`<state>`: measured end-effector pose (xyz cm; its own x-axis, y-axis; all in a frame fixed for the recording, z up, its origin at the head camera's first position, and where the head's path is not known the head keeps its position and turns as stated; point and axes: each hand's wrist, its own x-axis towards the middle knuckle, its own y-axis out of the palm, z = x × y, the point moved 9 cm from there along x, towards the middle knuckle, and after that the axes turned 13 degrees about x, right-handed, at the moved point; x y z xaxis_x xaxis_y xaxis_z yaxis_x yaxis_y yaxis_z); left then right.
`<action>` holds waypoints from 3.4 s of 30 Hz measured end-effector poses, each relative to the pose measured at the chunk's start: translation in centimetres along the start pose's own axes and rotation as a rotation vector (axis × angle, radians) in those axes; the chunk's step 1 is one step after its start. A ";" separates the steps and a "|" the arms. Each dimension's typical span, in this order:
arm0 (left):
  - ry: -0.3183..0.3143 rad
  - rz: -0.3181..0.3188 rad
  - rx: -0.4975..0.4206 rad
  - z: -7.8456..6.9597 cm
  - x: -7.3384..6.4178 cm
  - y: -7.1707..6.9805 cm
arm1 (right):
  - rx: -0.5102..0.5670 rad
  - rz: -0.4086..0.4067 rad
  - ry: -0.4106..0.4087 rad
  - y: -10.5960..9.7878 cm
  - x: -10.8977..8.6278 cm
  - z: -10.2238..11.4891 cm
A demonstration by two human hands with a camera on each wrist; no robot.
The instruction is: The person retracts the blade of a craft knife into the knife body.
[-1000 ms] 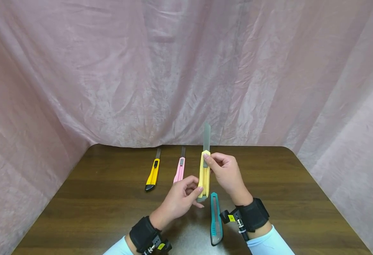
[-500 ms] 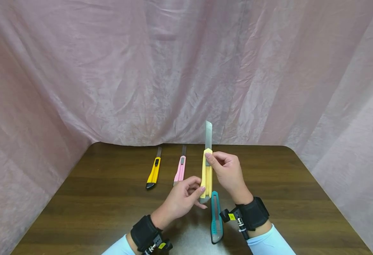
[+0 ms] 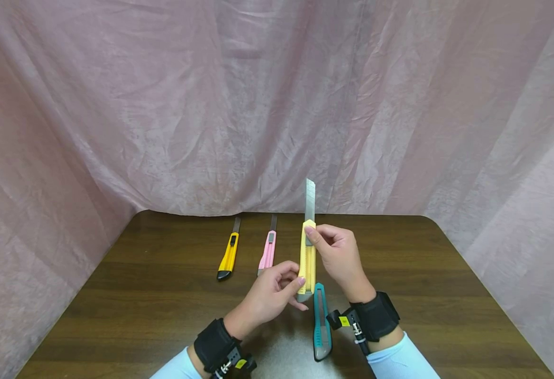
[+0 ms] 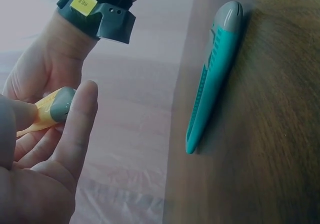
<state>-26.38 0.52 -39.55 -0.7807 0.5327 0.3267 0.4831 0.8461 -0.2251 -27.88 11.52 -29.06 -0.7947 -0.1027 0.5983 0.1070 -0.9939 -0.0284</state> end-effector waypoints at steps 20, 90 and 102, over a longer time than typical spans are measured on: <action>-0.002 0.022 -0.004 -1.6 -0.4 0.2 | 0.032 -0.028 -0.029 -0.8 0.0 -3.3; -0.007 -0.007 0.005 -0.7 -0.6 -0.2 | 0.003 -0.030 0.000 -0.1 -0.4 -2.8; 0.016 -0.016 0.024 -1.0 -0.6 -0.4 | 0.004 -0.045 0.005 -0.2 -0.5 -3.2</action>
<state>-25.73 -0.10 -38.74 -0.7816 0.5193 0.3455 0.4608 0.8541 -0.2413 -29.45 11.62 -31.91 -0.8017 -0.0580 0.5949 0.0735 -0.9973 0.0018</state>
